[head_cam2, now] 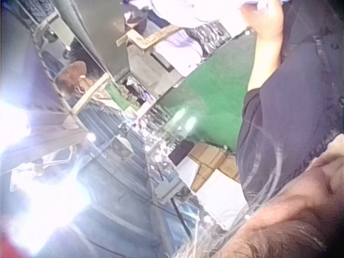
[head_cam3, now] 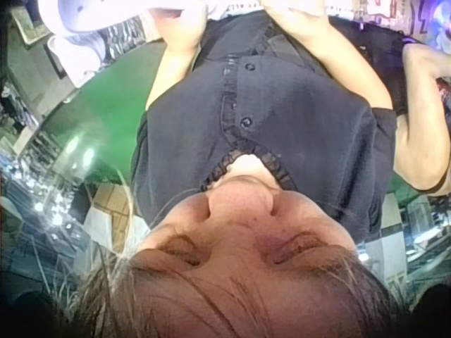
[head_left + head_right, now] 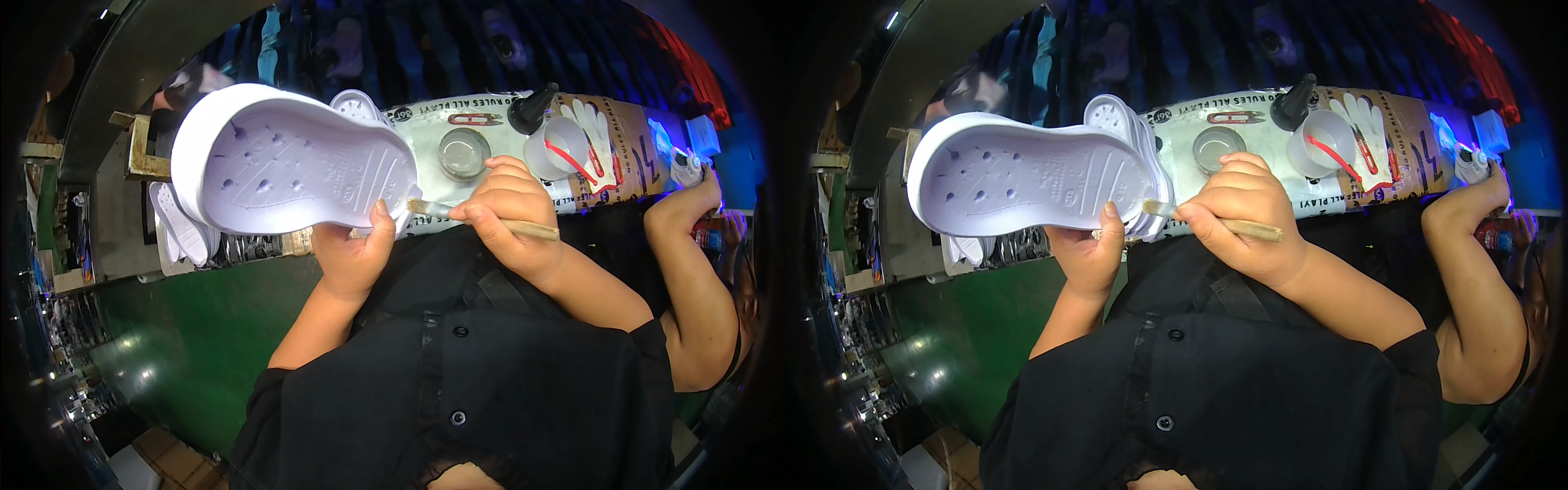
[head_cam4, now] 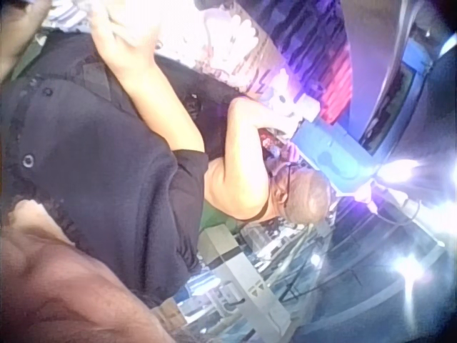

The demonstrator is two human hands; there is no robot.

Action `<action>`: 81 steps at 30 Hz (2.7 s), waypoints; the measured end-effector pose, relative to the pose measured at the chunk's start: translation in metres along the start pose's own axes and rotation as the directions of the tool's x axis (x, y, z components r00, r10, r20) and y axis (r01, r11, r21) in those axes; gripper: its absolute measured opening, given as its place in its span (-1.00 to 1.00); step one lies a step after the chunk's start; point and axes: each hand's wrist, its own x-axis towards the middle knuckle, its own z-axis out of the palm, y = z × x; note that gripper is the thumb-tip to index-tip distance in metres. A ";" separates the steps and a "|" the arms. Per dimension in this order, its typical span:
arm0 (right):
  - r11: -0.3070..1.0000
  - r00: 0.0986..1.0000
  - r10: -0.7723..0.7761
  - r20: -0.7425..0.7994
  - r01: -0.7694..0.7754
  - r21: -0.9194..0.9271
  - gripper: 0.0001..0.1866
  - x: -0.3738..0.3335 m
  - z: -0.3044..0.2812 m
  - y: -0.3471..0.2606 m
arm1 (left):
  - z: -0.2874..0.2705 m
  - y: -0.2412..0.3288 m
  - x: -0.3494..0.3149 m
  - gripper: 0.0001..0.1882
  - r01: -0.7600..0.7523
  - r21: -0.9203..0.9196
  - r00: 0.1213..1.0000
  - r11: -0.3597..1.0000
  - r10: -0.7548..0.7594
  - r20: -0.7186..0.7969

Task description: The person applies a liquid substance to white insoles using a small brush, picking them up from a stack one at a time and placing them back down after coating.

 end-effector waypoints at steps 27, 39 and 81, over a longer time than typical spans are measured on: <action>0.954 0.952 0.288 -0.106 -0.277 0.113 -0.60 -0.012 0.002 0.019 | -0.058 -0.063 0.015 -0.40 0.303 0.551 0.918 0.778 -0.393 0.050; 0.906 0.909 0.405 -0.097 -0.385 0.175 -0.60 -0.017 0.007 0.023 | -0.364 -0.218 0.004 -0.31 0.614 -0.632 0.201 0.473 -0.868 -0.455; 0.779 0.831 0.547 -0.096 -0.464 0.421 -0.63 -0.032 -0.007 0.028 | -0.020 -0.130 0.025 -0.29 0.231 0.440 0.933 0.868 -0.326 0.152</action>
